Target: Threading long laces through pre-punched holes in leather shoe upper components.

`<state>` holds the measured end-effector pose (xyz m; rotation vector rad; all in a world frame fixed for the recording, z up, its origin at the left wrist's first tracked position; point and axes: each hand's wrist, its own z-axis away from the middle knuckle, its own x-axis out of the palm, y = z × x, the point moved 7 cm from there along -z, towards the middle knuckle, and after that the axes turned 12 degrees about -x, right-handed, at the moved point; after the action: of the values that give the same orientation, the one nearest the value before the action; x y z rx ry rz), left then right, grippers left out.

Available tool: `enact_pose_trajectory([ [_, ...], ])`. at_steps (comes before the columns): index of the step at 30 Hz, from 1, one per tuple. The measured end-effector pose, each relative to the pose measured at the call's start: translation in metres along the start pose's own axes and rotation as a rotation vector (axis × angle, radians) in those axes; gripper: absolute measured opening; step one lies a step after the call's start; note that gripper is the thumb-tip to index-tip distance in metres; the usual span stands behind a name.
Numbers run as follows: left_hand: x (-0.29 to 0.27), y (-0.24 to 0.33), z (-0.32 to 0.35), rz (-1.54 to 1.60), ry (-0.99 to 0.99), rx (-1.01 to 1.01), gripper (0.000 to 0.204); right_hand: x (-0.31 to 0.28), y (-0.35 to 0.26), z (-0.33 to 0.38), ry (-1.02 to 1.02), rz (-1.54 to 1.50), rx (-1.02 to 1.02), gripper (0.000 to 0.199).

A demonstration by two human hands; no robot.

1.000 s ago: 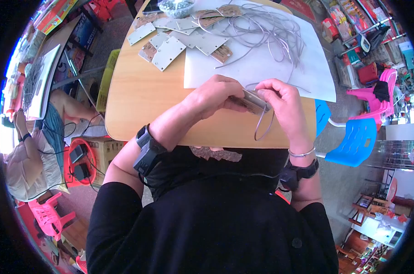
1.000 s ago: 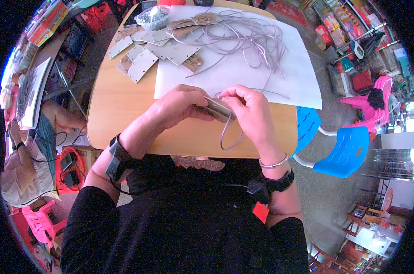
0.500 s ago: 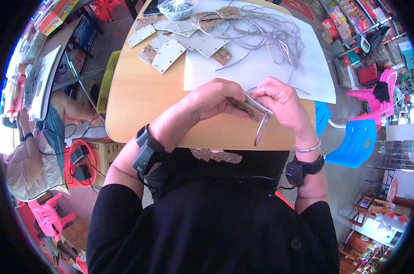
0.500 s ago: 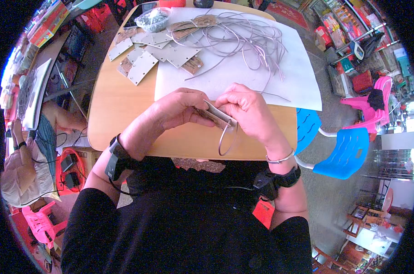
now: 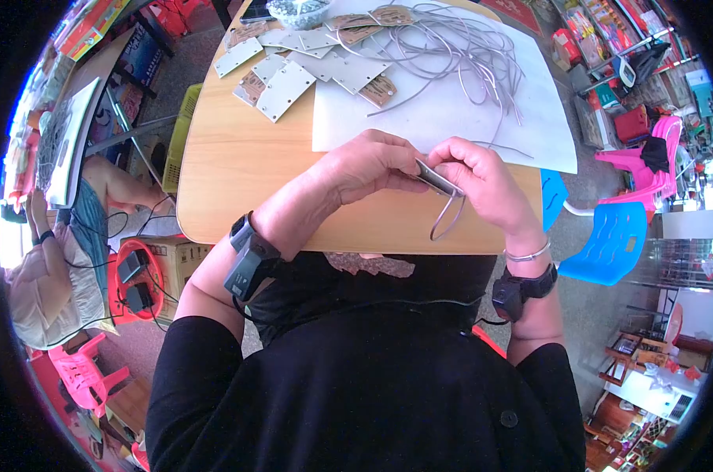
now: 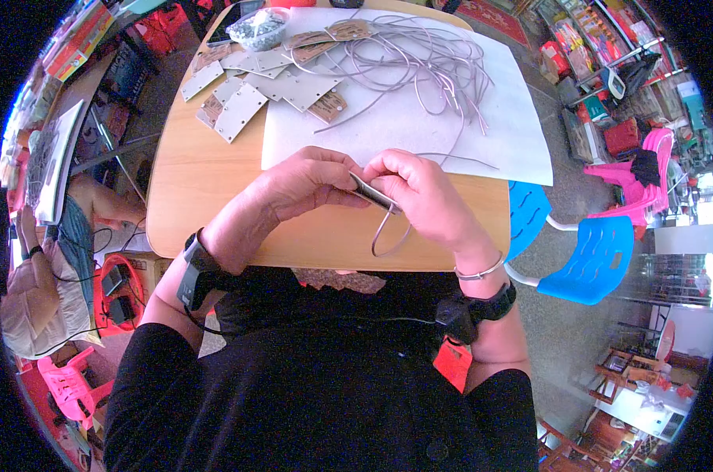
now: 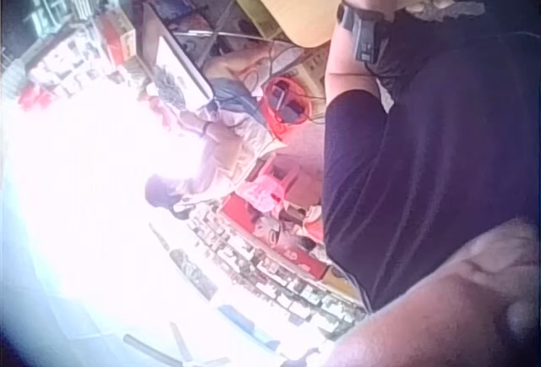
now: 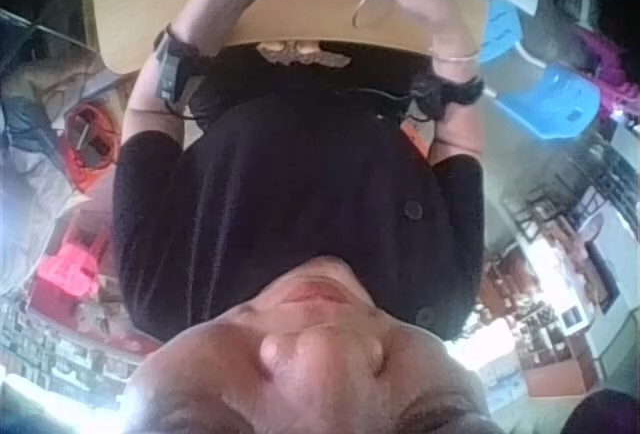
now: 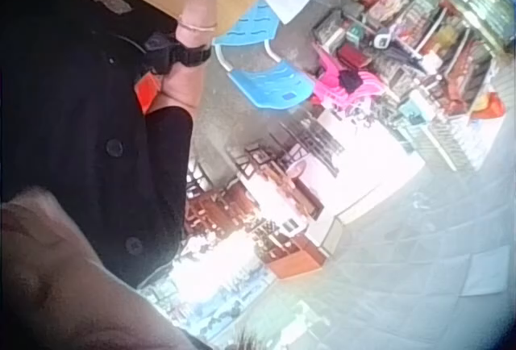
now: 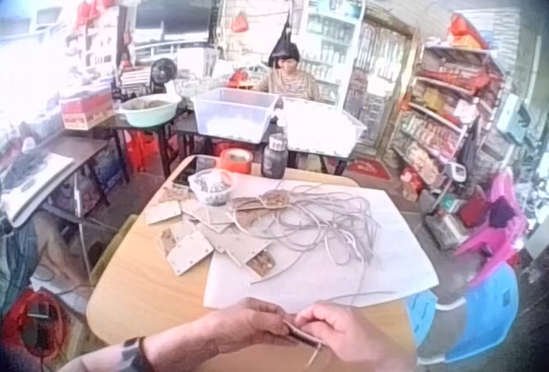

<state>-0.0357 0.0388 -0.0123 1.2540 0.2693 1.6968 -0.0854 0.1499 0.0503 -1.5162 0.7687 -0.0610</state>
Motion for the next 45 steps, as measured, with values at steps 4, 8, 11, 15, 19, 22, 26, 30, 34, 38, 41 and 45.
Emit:
enact_pose_trajectory([
  [4,-0.002,0.000,-0.001,0.005,0.015,0.008,0.015,-0.003,0.005,0.001,0.022,-0.126,0.012,0.010],
  [8,-0.002,-0.006,-0.003,0.046,-0.028,-0.038,0.014,0.002,0.007,0.001,0.042,-0.182,0.106,0.011],
  [11,0.001,-0.003,0.000,0.060,-0.026,-0.051,0.014,-0.001,0.011,0.002,0.056,-0.128,0.093,0.010],
  [15,0.001,-0.002,0.001,0.068,-0.017,-0.042,0.016,-0.002,0.004,0.000,0.019,0.002,0.029,0.008],
  [19,0.001,-0.004,0.000,0.039,-0.039,-0.036,0.018,0.002,0.004,0.003,-0.064,-0.064,0.073,0.009],
  [22,0.003,-0.006,0.000,-0.017,-0.085,-0.047,0.019,0.008,0.005,0.004,-0.164,-0.039,0.106,0.011],
  [26,0.004,-0.003,0.000,-0.003,-0.060,-0.043,0.019,0.001,0.008,0.004,-0.107,-0.075,0.078,0.013],
  [30,0.001,0.001,0.000,0.004,-0.068,-0.011,0.019,-0.003,0.000,-0.003,-0.041,-0.125,0.052,0.020],
  [34,0.001,0.002,-0.001,-0.012,-0.060,-0.015,0.021,0.001,-0.005,-0.006,0.003,-0.132,0.031,0.021],
  [38,-0.001,0.002,-0.001,0.021,-0.025,0.009,0.020,0.000,-0.020,-0.003,0.075,0.138,-0.068,0.018],
  [41,-0.003,0.001,-0.003,0.035,-0.018,0.035,0.018,0.003,-0.041,-0.001,0.053,0.359,-0.201,0.018],
  [45,-0.004,0.001,-0.002,0.002,-0.014,0.042,0.020,0.010,-0.044,0.000,0.052,0.551,-0.284,0.013],
])
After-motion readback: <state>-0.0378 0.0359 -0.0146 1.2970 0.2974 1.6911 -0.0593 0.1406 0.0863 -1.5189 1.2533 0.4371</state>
